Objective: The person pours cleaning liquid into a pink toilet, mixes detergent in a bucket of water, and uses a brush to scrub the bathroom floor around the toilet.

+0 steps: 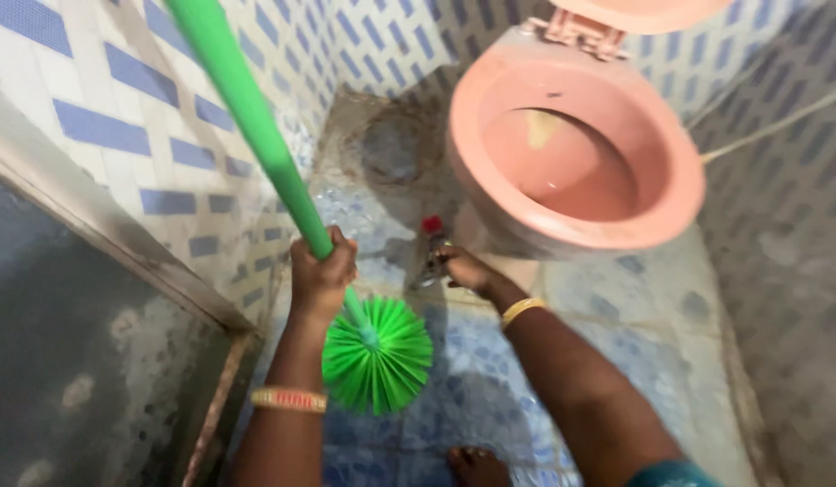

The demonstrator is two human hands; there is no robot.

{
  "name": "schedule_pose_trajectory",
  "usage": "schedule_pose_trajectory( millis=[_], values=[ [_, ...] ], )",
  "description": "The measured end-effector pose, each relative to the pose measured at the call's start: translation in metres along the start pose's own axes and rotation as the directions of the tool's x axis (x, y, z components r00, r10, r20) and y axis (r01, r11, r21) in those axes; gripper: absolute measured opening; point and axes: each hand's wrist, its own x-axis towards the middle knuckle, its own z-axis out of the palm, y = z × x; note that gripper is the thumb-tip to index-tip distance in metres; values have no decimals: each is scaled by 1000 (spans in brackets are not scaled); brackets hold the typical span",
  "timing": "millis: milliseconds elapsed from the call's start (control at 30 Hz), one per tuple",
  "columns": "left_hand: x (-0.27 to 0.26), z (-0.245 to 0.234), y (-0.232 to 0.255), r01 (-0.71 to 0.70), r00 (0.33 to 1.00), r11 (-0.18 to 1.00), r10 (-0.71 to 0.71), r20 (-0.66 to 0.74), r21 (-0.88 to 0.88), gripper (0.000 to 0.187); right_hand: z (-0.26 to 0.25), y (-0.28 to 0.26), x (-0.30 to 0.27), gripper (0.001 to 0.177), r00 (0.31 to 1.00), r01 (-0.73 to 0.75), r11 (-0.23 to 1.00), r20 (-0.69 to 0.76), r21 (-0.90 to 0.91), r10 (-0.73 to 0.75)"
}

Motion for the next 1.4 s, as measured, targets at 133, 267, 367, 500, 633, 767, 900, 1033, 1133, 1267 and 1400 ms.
schedule_pose_trajectory(
  millis=[133, 267, 367, 500, 633, 767, 900, 1033, 1133, 1267, 1400],
  values=[
    [8, 20, -6, -16, 999, 981, 24, -41, 194, 24, -82, 9, -84, 23, 890, 156, 835, 442, -528, 114],
    [1, 38, -3, -57, 998, 961, 65, -20, 269, 23, -160, 67, -167, 21, 890, 108, 599, 345, -794, 297],
    [-7, 45, 0, 9, 999, 953, 2, -35, 304, 22, -215, 117, -237, 25, 872, 10, 207, 110, -978, 477],
    [-17, 43, 5, -18, 1000, 970, 14, 15, 243, 24, -267, 156, -362, 25, 730, -548, 33, -459, -836, 506],
    [-24, 37, 5, -1, 999, 962, 11, -32, 274, 21, -276, 177, -463, 48, 432, -893, 332, -786, -305, 441],
    [-14, 34, -6, 13, 1000, 949, -7, -20, 315, 19, -272, 168, -467, 51, 586, -808, 250, -688, -533, 428],
    [0, 43, -3, 21, 998, 913, -40, 39, 408, 17, -271, 77, -363, 66, 881, -456, 229, -398, -860, 256],
    [-1, 66, 57, 75, 973, 773, -196, 125, 630, 24, -151, -23, -241, 88, 999, 6, 346, -7, -938, -37],
    [10, 89, 109, -5, 958, 894, -125, 260, 449, 24, -27, -103, -166, 105, 972, 179, 432, 90, -884, -219],
    [-4, 78, 127, 43, 945, 983, -99, 313, 181, 32, 142, -140, -122, 59, 945, 319, 873, 49, -369, -324],
    [-17, 23, 155, 28, 977, 997, -43, 208, 76, 33, 189, -152, -118, 40, 958, 242, 829, -9, -504, -285]
  ],
)
